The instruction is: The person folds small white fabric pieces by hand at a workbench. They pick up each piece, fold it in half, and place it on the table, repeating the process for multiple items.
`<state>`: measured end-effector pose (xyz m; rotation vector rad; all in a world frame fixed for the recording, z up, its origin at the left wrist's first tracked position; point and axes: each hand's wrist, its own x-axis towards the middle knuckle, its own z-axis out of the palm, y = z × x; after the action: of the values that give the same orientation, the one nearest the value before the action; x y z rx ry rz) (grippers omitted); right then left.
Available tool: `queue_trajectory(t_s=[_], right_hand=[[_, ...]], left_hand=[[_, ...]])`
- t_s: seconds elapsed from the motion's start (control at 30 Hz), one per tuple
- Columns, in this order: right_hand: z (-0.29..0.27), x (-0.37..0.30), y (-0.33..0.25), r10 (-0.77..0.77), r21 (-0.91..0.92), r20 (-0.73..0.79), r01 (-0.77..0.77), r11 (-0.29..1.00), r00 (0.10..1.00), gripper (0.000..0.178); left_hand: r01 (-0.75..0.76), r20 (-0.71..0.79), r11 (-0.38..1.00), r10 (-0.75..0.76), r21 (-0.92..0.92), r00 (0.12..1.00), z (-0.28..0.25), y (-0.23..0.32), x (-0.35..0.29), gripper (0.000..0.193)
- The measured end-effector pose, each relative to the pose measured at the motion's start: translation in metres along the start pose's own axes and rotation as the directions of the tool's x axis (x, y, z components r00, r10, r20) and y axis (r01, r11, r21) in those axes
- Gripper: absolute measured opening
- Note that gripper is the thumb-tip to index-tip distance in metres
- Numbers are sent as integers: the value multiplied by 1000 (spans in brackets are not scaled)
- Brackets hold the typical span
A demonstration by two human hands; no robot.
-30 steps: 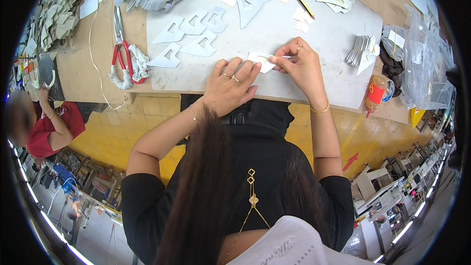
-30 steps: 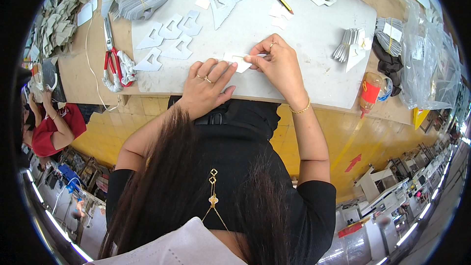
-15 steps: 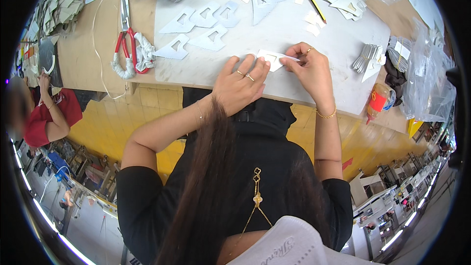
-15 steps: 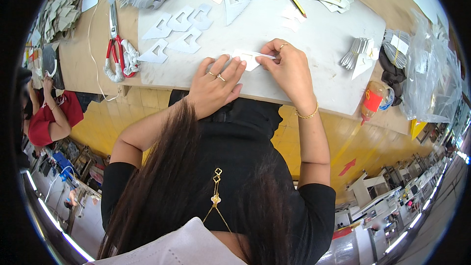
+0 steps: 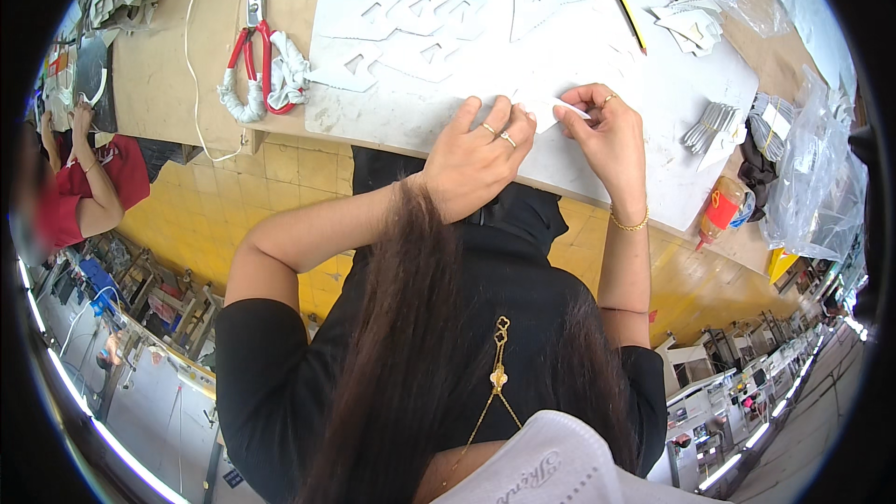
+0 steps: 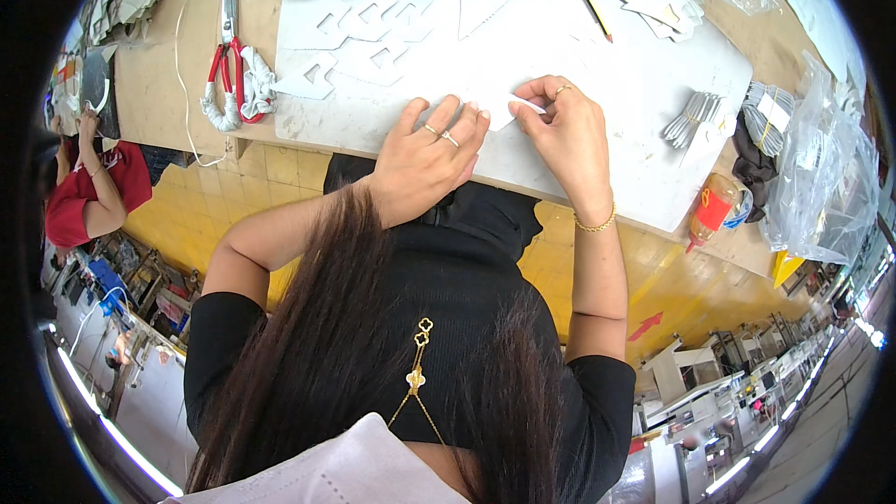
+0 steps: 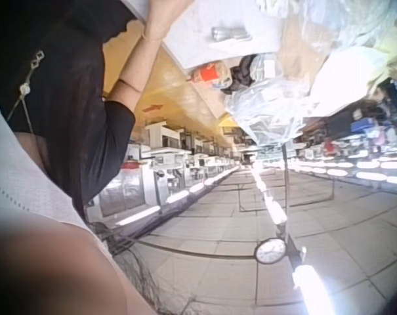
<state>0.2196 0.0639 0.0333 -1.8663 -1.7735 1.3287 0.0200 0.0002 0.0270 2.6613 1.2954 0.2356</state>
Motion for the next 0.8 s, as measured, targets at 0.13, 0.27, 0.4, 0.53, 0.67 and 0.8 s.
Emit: queue_trajectory(t_s=[0.13,0.27,0.4,0.53,0.67,0.8], right_hand=[[-1,2,-2,-30,-46,10,31,998,999,16],[-4,4,-8,-1,-106,44,6,994,999,15],[-4,1,-11,-186,-251,-31,172,952,982,14],[2,-4,-2,-504,-458,-47,429,778,862,13],[7,-7,12,-694,-470,-21,606,642,720,23],[4,-7,17,-744,-495,20,653,573,668,35]], left_hand=[[12,15,1000,-12,17,1000,-1,3,2,46],[36,66,999,-38,27,997,-3,5,1,54],[52,53,999,-52,-6,997,-3,7,1,57],[72,40,997,-70,-43,997,0,7,1,57],[80,0,989,-81,-126,997,1,3,-1,56],[80,5,984,-81,-161,997,1,2,-5,54]])
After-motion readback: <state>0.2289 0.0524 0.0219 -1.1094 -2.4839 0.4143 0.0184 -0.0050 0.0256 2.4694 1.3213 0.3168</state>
